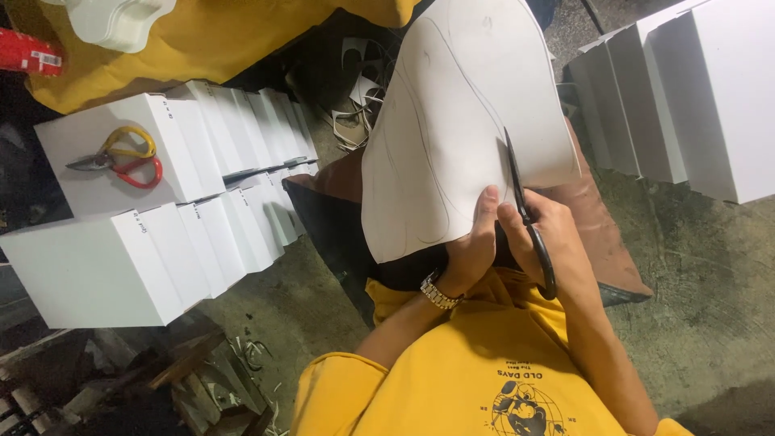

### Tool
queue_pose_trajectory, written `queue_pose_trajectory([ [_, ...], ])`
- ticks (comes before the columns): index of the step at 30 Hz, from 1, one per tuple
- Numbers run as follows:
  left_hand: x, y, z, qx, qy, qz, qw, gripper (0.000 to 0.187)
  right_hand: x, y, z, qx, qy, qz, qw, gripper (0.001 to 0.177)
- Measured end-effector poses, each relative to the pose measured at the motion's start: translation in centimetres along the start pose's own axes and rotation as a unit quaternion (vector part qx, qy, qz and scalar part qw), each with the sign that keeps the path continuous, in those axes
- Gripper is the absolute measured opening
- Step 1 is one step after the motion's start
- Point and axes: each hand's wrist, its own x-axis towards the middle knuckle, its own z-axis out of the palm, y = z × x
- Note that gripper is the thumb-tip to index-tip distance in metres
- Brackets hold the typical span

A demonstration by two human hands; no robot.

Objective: The person is using scissors to cut out shoe insole shapes from a sheet of white material.

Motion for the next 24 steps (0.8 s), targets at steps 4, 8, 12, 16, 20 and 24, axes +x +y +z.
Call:
queue_pose_trajectory([
  [4, 0.6, 0.7, 0.7, -0.035, 0.004, -0.009, 0.999, 0.047, 0.2, 0.7, 0.0, -0.002, 0.000, -0.001, 1.000, 0.047],
  [8, -1.2, -1.8, 0.8, -0.036, 0.000, -0.037, 0.999, 0.044, 0.2, -0.1, -0.2, -0.016, 0.002, 0.003, 1.000, 0.046],
  [12, -1.3, -2.1, 0.8, -0.031, -0.009, -0.064, 0.997, 0.038, 0.2, 0.1, 0.3, -0.029, 0.017, 0.000, 0.999, 0.049],
  [16, -1.2, -3.1, 1.1, -0.027, -0.009, -0.075, 0.997, 0.034, 0.7, 0.9, 0.4, -0.042, 0.024, 0.003, 0.999, 0.052],
  [20, -1.3, -4.1, 0.8, -0.047, -0.041, -0.070, 0.996, 0.032, 0.8, 0.7, 0.2, -0.063, 0.029, -0.005, 0.998, 0.048],
  [24, -1.8, -5.1, 0.5, -0.070, -0.036, -0.036, 0.996, 0.035, 1.3, 0.9, -0.2, -0.041, 0.011, -0.016, 0.999, 0.047],
])
